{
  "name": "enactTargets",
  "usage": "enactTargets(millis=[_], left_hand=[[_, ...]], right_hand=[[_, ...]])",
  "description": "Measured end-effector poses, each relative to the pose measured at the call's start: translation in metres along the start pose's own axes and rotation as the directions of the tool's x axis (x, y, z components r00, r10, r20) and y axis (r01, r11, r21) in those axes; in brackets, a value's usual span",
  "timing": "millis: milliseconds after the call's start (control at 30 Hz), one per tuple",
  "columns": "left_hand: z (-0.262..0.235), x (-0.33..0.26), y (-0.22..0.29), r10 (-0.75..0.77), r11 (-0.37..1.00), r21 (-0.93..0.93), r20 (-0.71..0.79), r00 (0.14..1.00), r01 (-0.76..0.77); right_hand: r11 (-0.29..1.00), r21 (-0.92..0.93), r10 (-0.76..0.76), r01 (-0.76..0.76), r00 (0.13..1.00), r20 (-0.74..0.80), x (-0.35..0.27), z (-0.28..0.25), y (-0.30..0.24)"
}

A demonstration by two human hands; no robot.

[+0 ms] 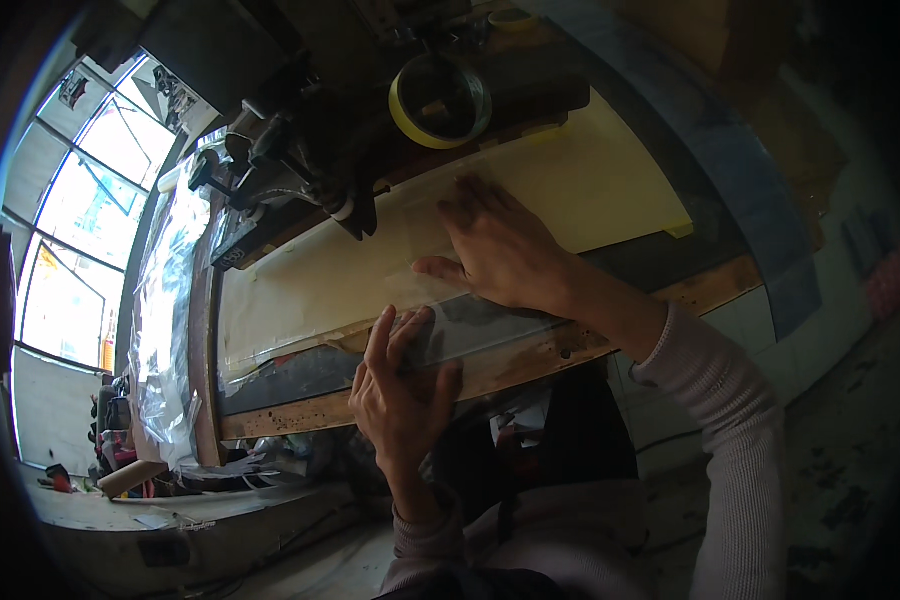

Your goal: The person aligns clear plastic film pieces on a template by hand, then moves a large plastic sheet aside.

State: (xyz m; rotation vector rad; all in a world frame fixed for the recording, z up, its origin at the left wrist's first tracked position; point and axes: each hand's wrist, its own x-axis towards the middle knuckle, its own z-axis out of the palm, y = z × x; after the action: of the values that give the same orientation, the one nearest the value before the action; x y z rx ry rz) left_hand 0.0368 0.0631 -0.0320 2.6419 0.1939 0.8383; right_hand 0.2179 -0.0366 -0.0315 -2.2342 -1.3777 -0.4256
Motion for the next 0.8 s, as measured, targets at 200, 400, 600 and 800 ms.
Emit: enactTargets(millis=[200,400,600,800], left_hand=[[-0.002,0.002,0.001,-0.009,1.000,-0.025,0.012,1.000,0.010],[-0.003,0.002,0.003,0.004,1.000,-0.009,-0.016,1.000,-0.004],[0.003,0.004,0.005,-0.022,0.999,0.029,-0.083,0.996,0.024],[0.008,0.004,0.006,-0.012,1.000,0.027,-0.095,0.995,0.015]], right_hand=[[0.999,-0.032,-0.005,0.005,1.000,-0.001,0.001,-0.003,-0.002],[1.000,0.001,-0.009,0.009,1.000,0.013,0.001,-0.006,-0.001],[0.999,-0.045,0.027,-0.021,0.993,0.116,0.004,-0.003,-0.003],[0.996,-0.087,0.010,-0.008,1.000,0.022,-0.003,-0.002,0.002]])
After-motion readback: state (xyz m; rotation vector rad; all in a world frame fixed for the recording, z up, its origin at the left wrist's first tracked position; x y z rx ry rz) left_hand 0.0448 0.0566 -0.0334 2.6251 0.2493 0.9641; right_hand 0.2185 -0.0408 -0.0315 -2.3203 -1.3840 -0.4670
